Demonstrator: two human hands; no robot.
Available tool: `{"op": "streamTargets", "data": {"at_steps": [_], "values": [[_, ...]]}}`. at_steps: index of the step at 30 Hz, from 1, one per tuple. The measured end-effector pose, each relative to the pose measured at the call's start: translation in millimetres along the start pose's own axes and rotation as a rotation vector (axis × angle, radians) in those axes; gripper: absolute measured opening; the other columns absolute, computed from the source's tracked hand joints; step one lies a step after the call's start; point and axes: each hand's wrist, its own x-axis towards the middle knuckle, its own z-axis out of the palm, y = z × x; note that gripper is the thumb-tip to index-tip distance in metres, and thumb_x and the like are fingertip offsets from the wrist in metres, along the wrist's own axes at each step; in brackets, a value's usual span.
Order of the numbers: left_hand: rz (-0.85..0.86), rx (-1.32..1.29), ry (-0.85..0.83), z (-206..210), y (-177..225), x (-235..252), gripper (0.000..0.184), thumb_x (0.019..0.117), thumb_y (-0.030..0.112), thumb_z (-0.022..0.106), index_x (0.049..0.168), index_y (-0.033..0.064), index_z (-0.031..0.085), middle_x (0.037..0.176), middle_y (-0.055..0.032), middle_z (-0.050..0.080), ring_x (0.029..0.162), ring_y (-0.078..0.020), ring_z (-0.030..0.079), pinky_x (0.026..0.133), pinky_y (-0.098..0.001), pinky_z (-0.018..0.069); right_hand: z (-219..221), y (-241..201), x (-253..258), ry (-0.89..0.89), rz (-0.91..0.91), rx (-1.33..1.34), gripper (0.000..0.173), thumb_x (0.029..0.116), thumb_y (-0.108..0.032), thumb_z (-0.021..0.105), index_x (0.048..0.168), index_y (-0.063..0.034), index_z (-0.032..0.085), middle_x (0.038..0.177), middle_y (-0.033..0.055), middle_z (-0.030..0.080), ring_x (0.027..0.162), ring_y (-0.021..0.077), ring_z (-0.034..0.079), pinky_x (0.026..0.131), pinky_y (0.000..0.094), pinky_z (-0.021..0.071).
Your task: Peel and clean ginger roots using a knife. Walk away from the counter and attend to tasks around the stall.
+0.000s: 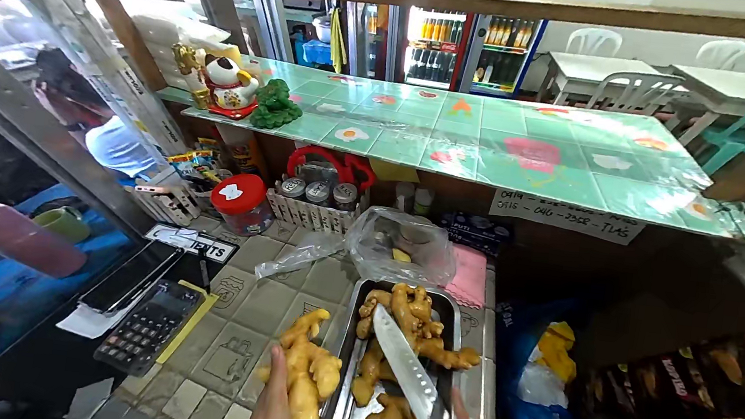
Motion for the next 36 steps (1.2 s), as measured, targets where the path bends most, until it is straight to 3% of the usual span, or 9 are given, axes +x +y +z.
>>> {"op": "streamTargets", "data": {"at_steps": [5,9,12,15,18,21,26,30,36], "values": [[0.075,0.010,-0.114,21.3,-2.8,-9.4,0.066,0.1106,0.048,0.019,0.119,-0.0023,0.061,0.093,-0.0134,0.067,0.079,-0.0198,0.068,0.070,-0.0408,0.0586,35.3,-12.6,27.4,-0.057,-0.077,-0.009,0.082,0.1001,-0.009,0.054,0.163,0.0011,0.002,0.144,0.0293,0.053,0.110,0.0413,0.068,0.095,0.0578,0.0541],[0.134,0.015,-0.156,27.6,-1.3,-14.5,0.062,0.1114,0.044,0.024,0.110,-0.0040,0.063,0.087,-0.0116,0.068,0.077,-0.0179,0.069,0.071,-0.0385,0.0602,30.2,-17.5,30.4,-0.068,-0.073,-0.130,0.075,0.1024,-0.020,0.055,0.162,0.0034,0.015,0.139,0.0305,0.056,0.119,0.0445,0.063,0.101,0.0583,0.0506],[0.169,0.020,-0.194,31.0,0.1,-20.0,0.058,0.1118,0.040,0.025,0.110,-0.0043,0.063,0.087,-0.0102,0.069,0.079,-0.0155,0.070,0.075,-0.0361,0.0606,10.8,-37.7,24.0,0.108,-0.160,-0.169,0.061,0.1038,-0.040,0.053,0.151,-0.0030,0.048,0.125,0.0278,0.062,0.111,0.0449,0.062,0.091,0.0598,0.0516],[0.228,0.034,-0.268,37.7,-0.9,-29.1,0.056,0.1122,0.037,0.024,0.111,-0.0047,0.062,0.086,-0.0082,0.070,0.080,-0.0130,0.070,0.078,-0.0345,0.0604,-13.5,-68.6,19.9,0.010,-0.184,0.166,0.053,0.1069,-0.041,0.049,0.140,-0.0004,0.056,0.102,0.0151,0.068,0.086,0.0246,0.068,0.076,0.0441,0.0584],[0.295,0.071,-0.355,43.8,-4.4,-35.9,0.052,0.1123,0.034,0.025,0.111,-0.0023,0.062,0.083,-0.0031,0.069,0.078,-0.0087,0.069,0.076,-0.0306,0.0599,-15.6,-82.8,22.4,-0.042,-0.199,0.222,0.052,0.1030,-0.046,0.056,0.123,0.0023,0.060,0.093,0.0156,0.071,0.083,0.0263,0.071,0.077,0.0493,0.0581],[0.338,0.101,-0.316,47.0,-3.3,-38.7,0.051,0.1120,0.032,0.029,0.101,-0.0020,0.065,0.077,-0.0025,0.069,0.074,-0.0079,0.068,0.074,-0.0298,0.0597,-17.0,-86.3,25.2,-0.046,-0.258,0.201,0.052,0.1025,-0.041,0.059,0.122,0.0063,0.061,0.096,0.0196,0.071,0.090,0.0299,0.072,0.083,0.0521,0.0573],[0.250,0.076,-0.432,38.0,-0.3,-38.2,0.056,0.1122,0.037,0.024,0.110,-0.0004,0.065,0.088,-0.0058,0.072,0.083,-0.0118,0.071,0.080,-0.0339,0.0604,-19.0,-83.5,24.8,-0.074,-0.360,0.228,0.041,0.1032,-0.032,0.059,0.117,0.0066,0.063,0.091,0.0186,0.071,0.084,0.0275,0.072,0.078,0.0488,0.0580],[-0.119,-0.126,-0.508,31.7,1.9,-32.3,0.067,0.1098,0.050,0.010,0.095,0.0091,0.062,0.072,-0.0014,0.066,0.059,-0.0099,0.063,0.053,-0.0268,0.0540,-27.8,-74.5,29.7,-0.131,-0.550,0.160,0.029,0.1055,-0.028,0.056,0.110,0.0006,0.060,0.085,0.0149,0.067,0.072,0.0243,0.067,0.065,0.0442,0.0563],[-0.079,0.132,-0.259,20.4,2.3,-8.6,0.068,0.1086,0.056,0.017,0.108,0.0045,0.062,0.080,-0.0074,0.066,0.063,-0.0167,0.063,0.055,-0.0344,0.0548,-34.5,-50.7,42.2,-0.208,-0.216,0.404,0.032,0.1039,-0.035,0.057,0.111,-0.0039,0.058,0.080,0.0047,0.061,0.067,0.0131,0.060,0.062,0.0334,0.0531]]}}
